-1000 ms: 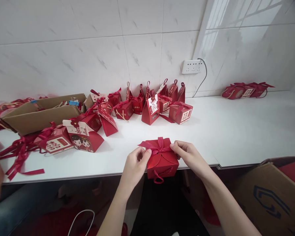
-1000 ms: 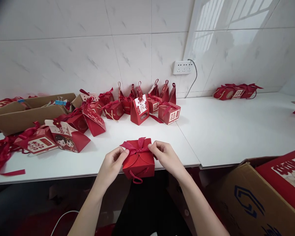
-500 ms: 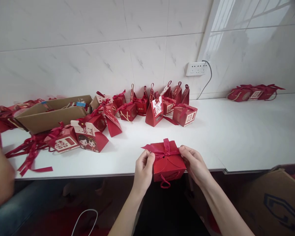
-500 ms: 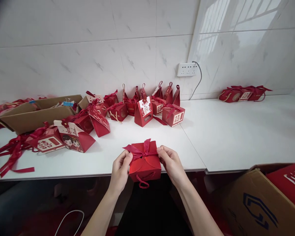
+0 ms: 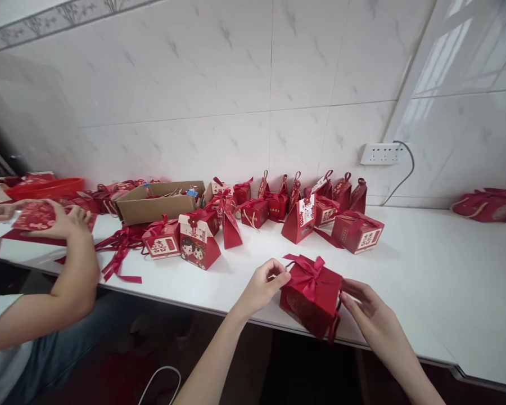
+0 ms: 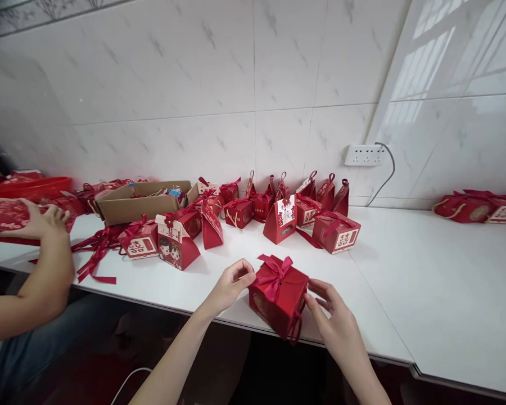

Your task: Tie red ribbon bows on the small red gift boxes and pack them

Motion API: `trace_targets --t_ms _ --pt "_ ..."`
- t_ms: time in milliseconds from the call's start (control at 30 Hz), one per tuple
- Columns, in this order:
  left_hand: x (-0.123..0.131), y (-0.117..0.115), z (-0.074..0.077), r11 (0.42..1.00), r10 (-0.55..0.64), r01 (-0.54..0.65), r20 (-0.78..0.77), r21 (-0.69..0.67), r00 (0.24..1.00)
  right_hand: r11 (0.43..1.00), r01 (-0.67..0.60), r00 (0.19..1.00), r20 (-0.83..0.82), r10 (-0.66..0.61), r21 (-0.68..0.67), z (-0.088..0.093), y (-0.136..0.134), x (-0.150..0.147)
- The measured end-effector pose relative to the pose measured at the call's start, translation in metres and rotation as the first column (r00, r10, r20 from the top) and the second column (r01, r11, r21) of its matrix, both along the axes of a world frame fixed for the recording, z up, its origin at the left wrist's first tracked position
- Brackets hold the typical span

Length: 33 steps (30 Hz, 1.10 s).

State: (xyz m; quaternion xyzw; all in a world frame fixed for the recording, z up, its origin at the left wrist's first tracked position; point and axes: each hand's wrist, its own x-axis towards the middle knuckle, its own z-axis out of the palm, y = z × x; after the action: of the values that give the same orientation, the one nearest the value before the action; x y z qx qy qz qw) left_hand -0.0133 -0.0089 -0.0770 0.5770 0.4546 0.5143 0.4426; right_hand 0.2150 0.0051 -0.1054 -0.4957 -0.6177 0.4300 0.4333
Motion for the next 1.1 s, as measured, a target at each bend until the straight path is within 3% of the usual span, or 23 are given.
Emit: trace_targets --t_ms 67,200,267,400,467,500,567,633,667,700,867,1000,1100 --pt "-0.002 -0.005 -0.001 1.0 0.002 -0.002 -0.008 -0.023 1.0 0.993 0.104 0.994 -0.017 -0.103 0.051 0.0 0.0 -0.004" --pt "0.0 -0.011 0.0 0.992 -0.096 0.102 0.083 -0.078 0.992 0.983 -0.081 0.995 -0.044 0.09 0.167 0.0 -0.008 -0.016" --pt "0.003 -0.017 0.004 0.982 -0.166 0.172 0.079 -0.081 0.983 0.98 -0.104 0.995 0.011 0.104 0.17 0.0 -0.009 -0.023" --pt "0.004 -0.037 0.022 0.892 -0.449 0.439 -0.113 -0.106 0.886 0.983 0.121 0.992 -0.05 -0.115 0.139 0.0 -0.002 -0.028" --pt "0.002 -0.044 0.03 0.858 -0.514 0.509 -0.129 -0.072 0.848 0.968 0.194 0.98 -0.081 -0.184 0.156 0.0 0.0 -0.026" --pt "0.0 -0.044 0.033 0.883 -0.467 0.468 -0.112 -0.019 0.877 0.972 0.168 0.984 -0.083 -0.157 0.162 0.0 0.0 -0.025" --pt "-0.002 -0.037 0.034 0.973 -0.2 0.208 -0.084 0.104 0.976 0.986 0.042 0.997 -0.072 -0.031 0.159 0.0 -0.002 -0.023" --pt "-0.002 -0.022 0.03 0.978 0.146 -0.123 -0.132 0.17 0.98 0.989 -0.054 0.995 -0.077 0.064 0.135 -0.001 -0.002 -0.025" --pt "-0.002 -0.014 0.026 0.962 0.243 -0.213 -0.186 0.169 0.952 0.99 -0.075 0.992 -0.093 0.086 0.118 -0.001 0.0 -0.026" --pt "0.0 -0.006 0.022 0.957 0.278 -0.247 -0.245 0.151 0.929 0.991 -0.086 0.988 -0.118 0.098 0.102 -0.002 0.002 -0.028" --pt "0.01 0.008 0.0 0.986 0.164 -0.152 -0.402 0.061 0.901 0.988 -0.129 0.977 -0.159 0.142 0.086 -0.002 0.02 -0.032" --pt "0.006 0.017 -0.014 0.962 0.273 -0.246 -0.371 0.119 0.888 0.969 -0.222 0.971 -0.07 0.23 0.108 0.008 0.034 -0.039" --pt "-0.011 0.034 -0.018 0.957 0.268 -0.21 -0.334 0.199 0.904 0.925 -0.369 0.929 0.071 0.363 0.096 0.014 0.043 -0.048"
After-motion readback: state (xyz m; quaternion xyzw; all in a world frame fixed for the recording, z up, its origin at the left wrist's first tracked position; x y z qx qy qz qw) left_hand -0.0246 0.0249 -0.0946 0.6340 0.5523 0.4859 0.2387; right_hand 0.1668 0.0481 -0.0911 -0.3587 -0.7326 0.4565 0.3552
